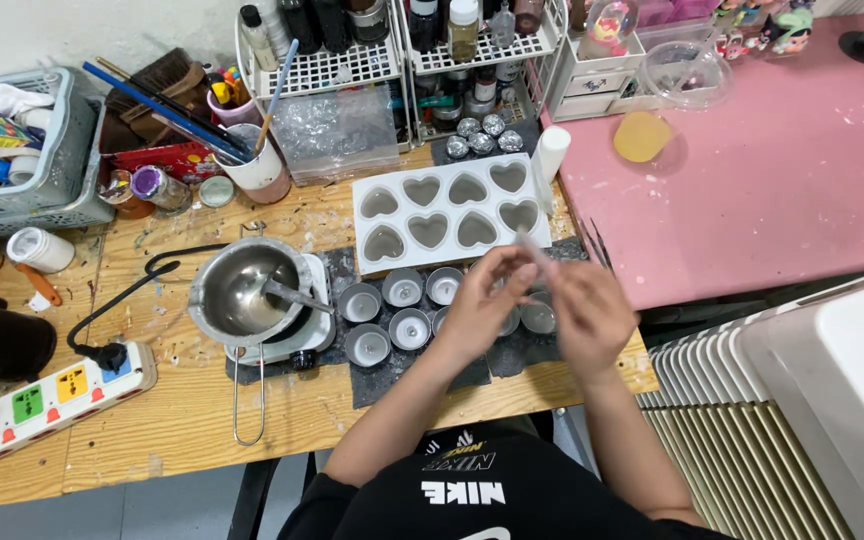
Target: Placing candle wicks into small metal containers at a workshop bench.
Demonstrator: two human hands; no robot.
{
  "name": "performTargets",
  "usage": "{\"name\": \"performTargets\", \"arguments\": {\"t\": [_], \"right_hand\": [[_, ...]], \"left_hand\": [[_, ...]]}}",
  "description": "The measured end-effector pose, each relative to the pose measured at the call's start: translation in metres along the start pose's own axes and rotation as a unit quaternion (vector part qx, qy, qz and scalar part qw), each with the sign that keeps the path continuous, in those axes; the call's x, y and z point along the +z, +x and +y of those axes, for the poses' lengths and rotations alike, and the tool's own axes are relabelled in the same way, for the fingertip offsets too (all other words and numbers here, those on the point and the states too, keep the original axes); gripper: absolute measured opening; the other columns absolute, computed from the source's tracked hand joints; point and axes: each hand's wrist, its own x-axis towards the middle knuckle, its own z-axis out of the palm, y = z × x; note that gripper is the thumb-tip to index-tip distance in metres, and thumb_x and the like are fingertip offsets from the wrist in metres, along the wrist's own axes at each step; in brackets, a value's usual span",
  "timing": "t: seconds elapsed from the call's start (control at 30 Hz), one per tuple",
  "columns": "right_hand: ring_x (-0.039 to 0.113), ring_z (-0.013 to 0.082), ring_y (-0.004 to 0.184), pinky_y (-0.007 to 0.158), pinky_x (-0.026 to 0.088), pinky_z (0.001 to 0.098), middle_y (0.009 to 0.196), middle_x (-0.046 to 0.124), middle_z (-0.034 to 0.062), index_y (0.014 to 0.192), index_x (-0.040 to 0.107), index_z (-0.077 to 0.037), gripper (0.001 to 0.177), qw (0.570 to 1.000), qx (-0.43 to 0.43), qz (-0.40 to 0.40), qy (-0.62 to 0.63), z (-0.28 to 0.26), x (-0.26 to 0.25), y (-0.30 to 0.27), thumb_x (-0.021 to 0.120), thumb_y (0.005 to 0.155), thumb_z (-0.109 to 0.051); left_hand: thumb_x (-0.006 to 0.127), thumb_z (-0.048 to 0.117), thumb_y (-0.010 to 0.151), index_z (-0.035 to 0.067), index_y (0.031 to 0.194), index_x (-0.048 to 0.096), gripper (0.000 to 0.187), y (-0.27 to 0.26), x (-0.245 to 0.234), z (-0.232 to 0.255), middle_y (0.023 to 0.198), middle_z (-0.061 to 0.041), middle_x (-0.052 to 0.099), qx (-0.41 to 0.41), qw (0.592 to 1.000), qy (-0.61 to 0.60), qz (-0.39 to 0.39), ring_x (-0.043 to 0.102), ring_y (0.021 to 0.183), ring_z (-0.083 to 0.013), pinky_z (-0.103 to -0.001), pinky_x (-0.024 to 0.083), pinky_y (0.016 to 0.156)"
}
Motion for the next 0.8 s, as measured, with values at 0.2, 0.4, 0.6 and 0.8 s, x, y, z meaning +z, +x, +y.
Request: {"name": "performTargets", "arguments": {"t": [0.2,0.4,0.6,0.8], "right_hand": [[0.073,0.0323,0.105,0.09,0.06,0.0403,0.104,0.075,0.015,0.107,0.076,0.001,0.029,0.998,-0.039,-0.041,-0.001,-0.036,0.006,-0.017,0.081,0.079,0.008],[0.069,0.0321,0.11,0.097,0.056,0.0412,0.116,0.07,0.017,0.113,0.068,0.001,0.041,0.989,0.013,-0.08,0.121,-0.063,0.016,-0.013,0.087,0.076,-0.004],[0.066,0.024,0.083,0.076,0.056,0.0318,0.094,0.063,0.01,0.098,0.059,0.0,0.014,0.932,0.19,-0.196,0.239,-0.067,0.019,-0.009,0.07,0.09,-0.003],[0.053,0.0185,0.078,0.072,0.045,0.0311,0.082,0.055,0.0068,0.091,0.059,0.002,0.014,0.907,0.112,-0.314,0.258,-0.065,0.026,-0.006,0.059,0.103,-0.007]], "left_hand": [[0.062,0.022,0.103,0.001,0.116,0.074,0.027,-0.037,-0.023,0.013,0.093,0.0,0.076,-0.031,0.996,0.073,0.045,0.067,0.082,-0.0023,-0.021,0.058,0.073],[0.072,0.012,0.099,-0.004,0.103,0.077,0.017,-0.064,-0.036,0.027,0.087,-0.004,0.078,-0.015,0.981,0.147,0.123,0.067,0.079,-0.0025,-0.021,0.055,0.068],[0.066,0.018,0.101,0.002,0.099,0.07,0.016,-0.075,-0.034,0.062,0.093,-0.008,0.072,0.113,0.923,0.36,0.075,0.073,0.075,-0.0212,-0.031,0.057,0.064],[0.061,0.02,0.103,0.005,0.093,0.057,0.018,-0.076,-0.054,0.052,0.091,-0.01,0.062,0.182,0.866,0.464,0.039,0.063,0.091,-0.0338,-0.043,0.05,0.072]]}}
